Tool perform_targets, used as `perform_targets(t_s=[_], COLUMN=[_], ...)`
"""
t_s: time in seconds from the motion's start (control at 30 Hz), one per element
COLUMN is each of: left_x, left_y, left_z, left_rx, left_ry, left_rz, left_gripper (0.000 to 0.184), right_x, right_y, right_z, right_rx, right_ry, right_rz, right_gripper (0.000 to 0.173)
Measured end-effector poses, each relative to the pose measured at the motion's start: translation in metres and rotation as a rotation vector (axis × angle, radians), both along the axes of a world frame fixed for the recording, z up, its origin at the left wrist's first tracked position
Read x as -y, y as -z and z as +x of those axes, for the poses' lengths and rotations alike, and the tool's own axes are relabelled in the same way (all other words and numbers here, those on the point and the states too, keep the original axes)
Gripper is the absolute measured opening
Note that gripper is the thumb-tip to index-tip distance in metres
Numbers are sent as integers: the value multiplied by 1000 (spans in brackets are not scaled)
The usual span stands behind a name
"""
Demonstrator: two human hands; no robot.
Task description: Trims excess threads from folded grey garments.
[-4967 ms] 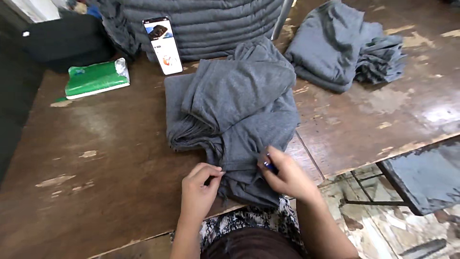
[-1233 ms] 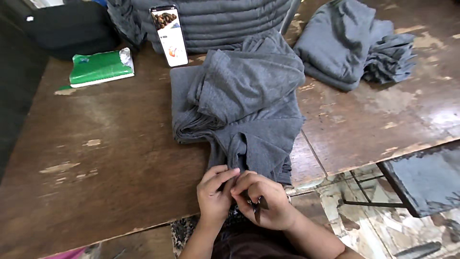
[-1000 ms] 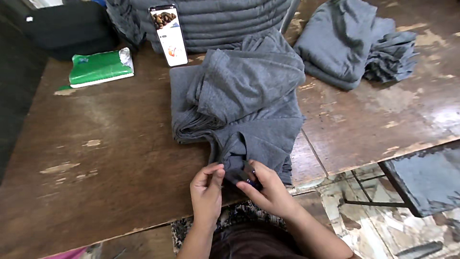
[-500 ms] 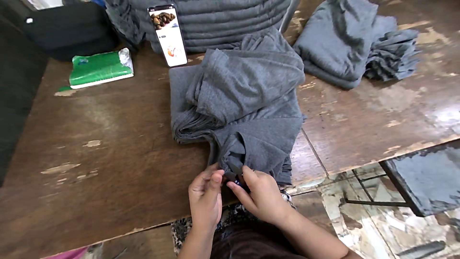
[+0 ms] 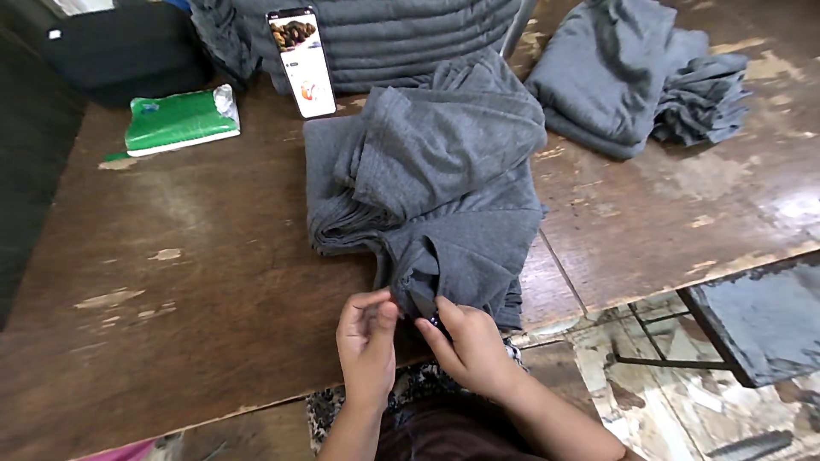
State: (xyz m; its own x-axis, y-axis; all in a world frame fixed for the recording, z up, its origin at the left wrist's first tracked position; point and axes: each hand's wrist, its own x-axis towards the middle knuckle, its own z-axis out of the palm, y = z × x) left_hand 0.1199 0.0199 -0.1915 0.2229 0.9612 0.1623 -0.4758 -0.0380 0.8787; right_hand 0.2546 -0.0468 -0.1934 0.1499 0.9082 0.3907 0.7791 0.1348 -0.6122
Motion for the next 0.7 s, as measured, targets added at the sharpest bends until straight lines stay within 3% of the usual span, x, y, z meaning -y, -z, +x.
perform_targets(t_s=[0.07, 0.1, 0.23, 0.5, 0.7], left_x=[-4, -5, -5, -1, -3], left_y=[1, 2, 1, 0, 2], left_z=[0, 1, 3, -2, 0], left_rx=[-7, -14, -27, -83, -156], left_ry=[35, 29, -27, -5, -70], left_rz=[40, 40, 23, 202, 212], left_gripper=[34, 33, 7, 8, 7], right_x=[2, 2, 2, -5, -10], right_y=[0, 0, 1, -4, -15], right_z=[2, 3, 4, -2, 13], right_rx=[-22, -28, -6, 61, -58], right_ry=[-5, -3, 4, 27, 77], right_rz=[-18, -22, -12, 25, 39], right_gripper=[42, 41, 40, 42, 46])
